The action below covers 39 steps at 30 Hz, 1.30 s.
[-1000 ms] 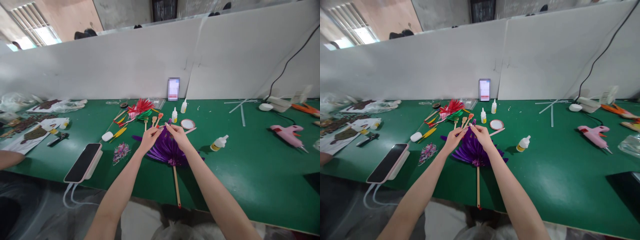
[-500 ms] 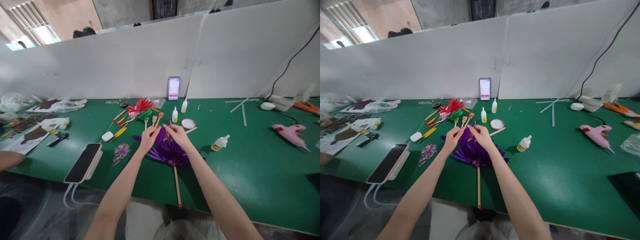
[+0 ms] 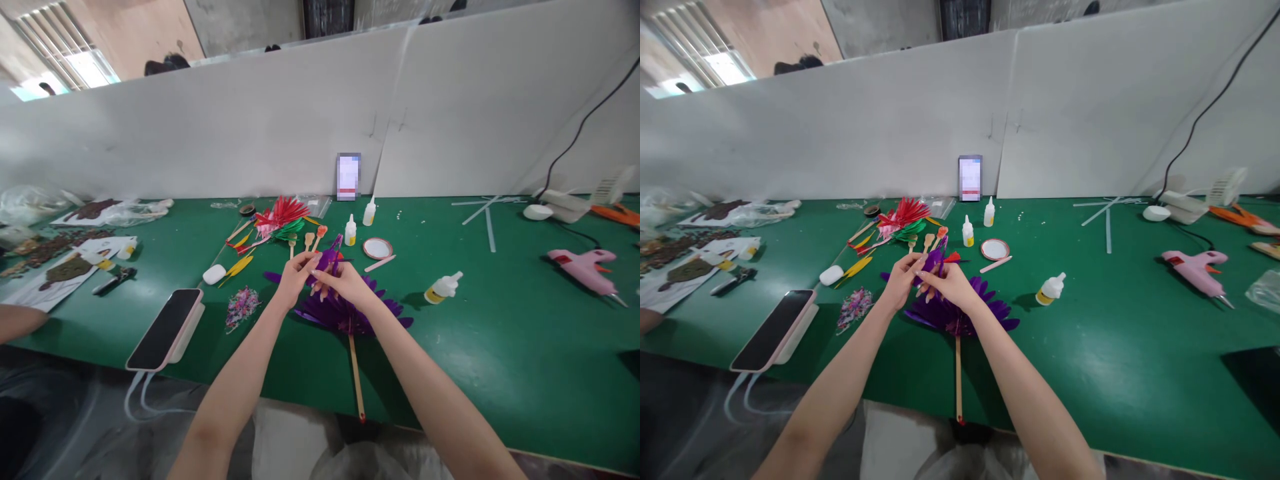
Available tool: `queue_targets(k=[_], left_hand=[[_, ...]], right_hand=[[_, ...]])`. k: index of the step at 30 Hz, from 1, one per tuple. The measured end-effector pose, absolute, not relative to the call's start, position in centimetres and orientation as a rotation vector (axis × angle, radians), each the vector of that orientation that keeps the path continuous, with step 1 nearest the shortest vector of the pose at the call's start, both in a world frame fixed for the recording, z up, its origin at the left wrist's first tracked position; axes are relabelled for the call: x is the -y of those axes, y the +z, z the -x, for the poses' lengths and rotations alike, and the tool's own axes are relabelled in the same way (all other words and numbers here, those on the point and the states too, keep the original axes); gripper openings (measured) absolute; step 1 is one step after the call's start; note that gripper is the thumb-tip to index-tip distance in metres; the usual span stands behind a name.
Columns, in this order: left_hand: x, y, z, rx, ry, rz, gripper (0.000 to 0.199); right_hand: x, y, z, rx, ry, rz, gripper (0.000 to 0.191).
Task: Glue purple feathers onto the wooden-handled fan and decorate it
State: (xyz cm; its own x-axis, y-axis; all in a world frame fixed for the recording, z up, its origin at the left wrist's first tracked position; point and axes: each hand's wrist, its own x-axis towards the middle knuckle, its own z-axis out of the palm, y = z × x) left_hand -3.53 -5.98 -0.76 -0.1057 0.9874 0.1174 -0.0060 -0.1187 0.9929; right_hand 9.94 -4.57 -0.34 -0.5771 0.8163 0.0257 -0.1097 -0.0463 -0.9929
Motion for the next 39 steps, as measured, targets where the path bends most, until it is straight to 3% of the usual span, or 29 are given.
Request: queue_targets(k=[10,17,20,26,30,35,39], left_hand=[[5.6,-0.9,5.1,-1.192,1.356,-1.192,0.027],[5.1,-0.7,7.4,-1.178,1.433,-1.136,0.023],[4.9,-0.7,8.0,-1.182,1.453,-1.124,0.022],[4.5,-1.1,10.4,-1.269,1.489,-1.160,0.026],[4.2,-1.8,12.3,-1.654,1.547,-1.314,0.029],[4.3,-2.0,11.1,-2.162,1.457,-1.804,0.021],[5.0,-1.1,7.8,-2.059,1.426,-1.862,0.030]], right_hand=[[4.7,0.4,-11.5,1.271,2.085,0.518,0.025],[3.8,0.4,-13.6,1.166,2.115,0.196,0.032],[3.5,0.4,-14.0,1.179,2.127,0.174,0.027],[3.1,-0.5,-15.6,1.257,2.142,0.192,0.031],[2.6,-0.5,-16.5,1.288,2.105,0.248,0.032],[2.8,0.4,-14.6,1.372,1.995,0.492,0.019],[3.7,0.5,-12.5,1.555,1.824,0.740,0.033]])
